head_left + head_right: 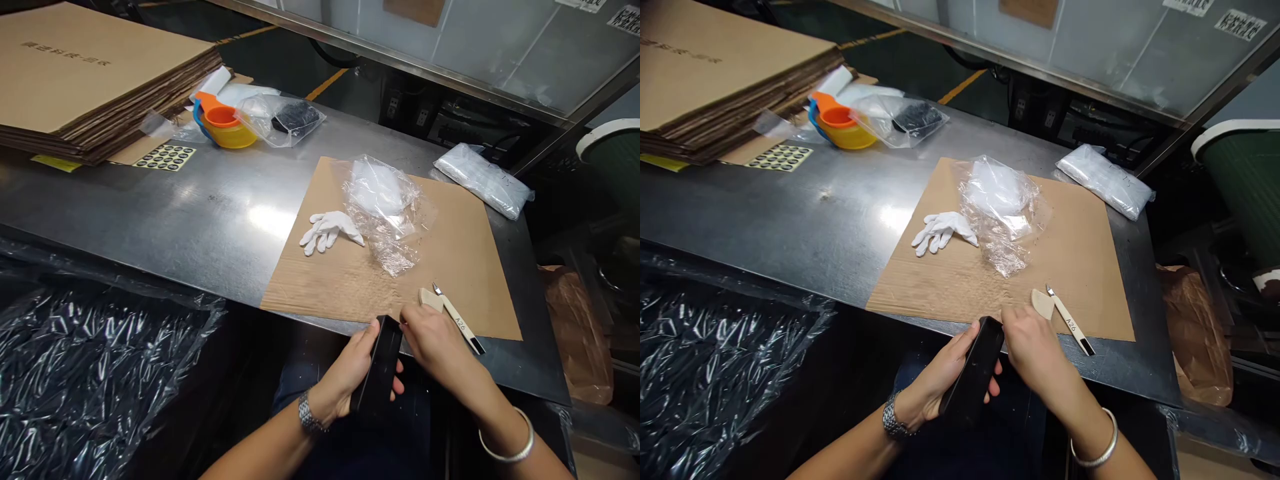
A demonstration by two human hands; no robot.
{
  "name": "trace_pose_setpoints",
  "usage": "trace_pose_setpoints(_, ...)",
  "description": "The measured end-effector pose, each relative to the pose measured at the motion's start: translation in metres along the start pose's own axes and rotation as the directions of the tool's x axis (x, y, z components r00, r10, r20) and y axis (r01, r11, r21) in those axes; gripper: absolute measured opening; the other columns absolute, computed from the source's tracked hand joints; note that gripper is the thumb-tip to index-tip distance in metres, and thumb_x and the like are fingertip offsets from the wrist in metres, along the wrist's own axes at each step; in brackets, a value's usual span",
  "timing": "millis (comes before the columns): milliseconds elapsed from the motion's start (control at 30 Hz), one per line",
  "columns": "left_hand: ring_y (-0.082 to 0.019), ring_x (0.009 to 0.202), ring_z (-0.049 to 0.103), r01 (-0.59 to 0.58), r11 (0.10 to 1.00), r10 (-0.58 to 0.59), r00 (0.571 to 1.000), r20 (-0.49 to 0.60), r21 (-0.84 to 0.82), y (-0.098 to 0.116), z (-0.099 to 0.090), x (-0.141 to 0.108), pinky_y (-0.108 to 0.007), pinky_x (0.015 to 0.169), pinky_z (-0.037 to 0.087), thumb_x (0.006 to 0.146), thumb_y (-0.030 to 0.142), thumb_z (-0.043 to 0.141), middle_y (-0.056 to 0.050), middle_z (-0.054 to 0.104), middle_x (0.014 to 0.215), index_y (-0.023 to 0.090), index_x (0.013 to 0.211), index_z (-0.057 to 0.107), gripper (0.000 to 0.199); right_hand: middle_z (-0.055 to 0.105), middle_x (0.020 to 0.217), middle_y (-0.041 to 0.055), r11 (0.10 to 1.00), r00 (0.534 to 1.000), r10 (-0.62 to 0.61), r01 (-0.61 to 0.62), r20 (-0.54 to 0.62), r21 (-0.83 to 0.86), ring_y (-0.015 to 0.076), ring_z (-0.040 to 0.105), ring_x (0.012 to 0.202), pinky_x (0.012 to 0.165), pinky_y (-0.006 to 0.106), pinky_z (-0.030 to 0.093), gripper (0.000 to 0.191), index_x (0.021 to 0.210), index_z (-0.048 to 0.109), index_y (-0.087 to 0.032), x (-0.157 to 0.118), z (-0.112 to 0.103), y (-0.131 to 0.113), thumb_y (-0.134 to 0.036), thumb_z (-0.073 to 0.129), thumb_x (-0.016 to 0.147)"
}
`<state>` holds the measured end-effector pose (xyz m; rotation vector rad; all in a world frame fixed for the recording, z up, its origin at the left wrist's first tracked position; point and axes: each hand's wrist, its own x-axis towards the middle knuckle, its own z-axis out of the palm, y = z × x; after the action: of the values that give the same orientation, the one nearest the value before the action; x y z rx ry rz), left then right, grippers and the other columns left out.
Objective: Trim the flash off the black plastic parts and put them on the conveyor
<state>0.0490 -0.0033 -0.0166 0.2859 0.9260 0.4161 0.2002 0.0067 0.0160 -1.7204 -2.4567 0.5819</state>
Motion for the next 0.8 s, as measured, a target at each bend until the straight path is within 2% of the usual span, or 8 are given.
trace_pose_setpoints(167, -0.014, 0.036, 0.057, 0.177, 0.984, -0.176, 0.981, 0.078, -0.004, 0.008, -0.007, -0.003, -0.018, 0.034, 0.038, 0.088, 0.060, 0.015, -0.013, 0.063, 0.049, 0.004, 0.066, 0.063, 0.076, 0.053, 0.068, 0.0006, 0.995, 0.987, 0.050, -0.036, -0.151, 0.097, 0.0132, 0.048, 0.062, 0.058, 0.025, 0.034, 0.015, 0.077, 0.048, -0.018, 0.002, -0.007, 0.013, -0.018, 0.042, 0.091)
trace_pose_setpoints(233, -0.015, 0.036, 0.058, 0.214, 0.974, -0.206, 0.973, 0.106, -0.071, 0.011, -0.008, -0.003, -0.019, 0.034, 0.038, 0.088, 0.060, 0.015, -0.014, 0.063, 0.049, 0.003, 0.067, 0.064, 0.078, 0.055, 0.071, 0.0002, 0.983, 0.984, 0.025, 0.008, -0.178, 0.182, 0.0123, 0.050, 0.065, 0.061, 0.024, 0.036, 0.011, 0.083, 0.052, -0.019, -0.003, -0.010, 0.006, -0.019, 0.043, 0.091)
trace_pose_setpoints(300, -0.017, 0.036, 0.058, 0.235, 0.960, -0.216, 0.967, 0.133, -0.150, 0.012, -0.007, -0.002, -0.022, 0.033, 0.038, 0.089, 0.058, 0.015, -0.013, 0.063, 0.048, 0.004, 0.069, 0.064, 0.075, 0.056, 0.073, 0.0006, 0.959, 0.984, -0.055, 0.100, -0.169, 0.266, 0.0135, 0.050, 0.069, 0.063, 0.025, 0.037, 0.009, 0.089, 0.055, -0.019, -0.010, -0.012, -0.006, -0.020, 0.046, 0.091)
trace_pose_setpoints(400, -0.014, 0.041, 0.058, 0.184, 0.949, -0.159, 0.981, 0.114, -0.255, 0.009, -0.005, 0.000, -0.023, 0.044, 0.044, 0.092, 0.049, 0.025, -0.006, 0.063, 0.051, 0.010, 0.072, 0.063, 0.058, 0.058, 0.081, 0.0030, 0.918, 0.969, -0.218, 0.243, -0.113, 0.312, 0.0173, 0.049, 0.076, 0.067, 0.029, 0.037, 0.014, 0.101, 0.056, -0.020, -0.018, -0.008, -0.027, -0.027, 0.051, 0.089)
trace_pose_setpoints(467, -0.011, 0.048, 0.058, 0.141, 0.940, -0.117, 0.989, 0.094, -0.311, 0.006, -0.004, 0.001, -0.021, 0.054, 0.046, 0.091, 0.046, 0.037, -0.003, 0.063, 0.056, 0.012, 0.070, 0.063, 0.047, 0.059, 0.087, 0.0047, 0.912, 0.957, -0.274, 0.289, -0.091, 0.289, 0.0197, 0.048, 0.079, 0.068, 0.032, 0.037, 0.024, 0.107, 0.055, -0.020, -0.022, -0.003, -0.039, -0.033, 0.055, 0.087)
trace_pose_setpoints(533, -0.011, 0.053, 0.057, 0.111, 0.933, -0.088, 0.993, 0.084, -0.341, 0.003, -0.005, 0.002, -0.021, 0.060, 0.045, 0.086, 0.045, 0.048, -0.002, 0.062, 0.059, 0.012, 0.067, 0.062, 0.041, 0.059, 0.087, 0.0057, 0.922, 0.957, -0.277, 0.290, -0.085, 0.256, 0.0209, 0.047, 0.078, 0.067, 0.034, 0.036, 0.028, 0.106, 0.056, -0.019, -0.023, 0.003, -0.046, -0.038, 0.056, 0.086)
trace_pose_setpoints(633, -0.010, 0.053, 0.053, 0.064, 0.935, -0.049, 0.997, 0.053, -0.349, -0.001, -0.007, 0.002, -0.021, 0.061, 0.044, 0.081, 0.044, 0.057, 0.001, 0.060, 0.059, 0.013, 0.066, 0.062, 0.035, 0.060, 0.087, 0.0062, 0.934, 0.962, -0.261, 0.272, -0.078, 0.231, 0.0213, 0.045, 0.077, 0.067, 0.034, 0.034, 0.022, 0.099, 0.057, -0.017, -0.024, 0.008, -0.050, -0.035, 0.054, 0.087)
trace_pose_setpoints(800, -0.008, 0.048, 0.048, 0.054, 0.949, -0.053, 0.999, 0.013, -0.312, -0.003, -0.005, 0.002, -0.019, 0.053, 0.040, 0.084, 0.045, 0.051, 0.002, 0.053, 0.052, 0.012, 0.066, 0.060, 0.039, 0.058, 0.079, 0.0030, 0.916, 0.966, -0.246, 0.258, -0.077, 0.307, 0.0188, 0.043, 0.075, 0.066, 0.032, 0.032, 0.018, 0.089, 0.056, -0.017, -0.022, 0.010, -0.047, -0.034, 0.059, 0.084)
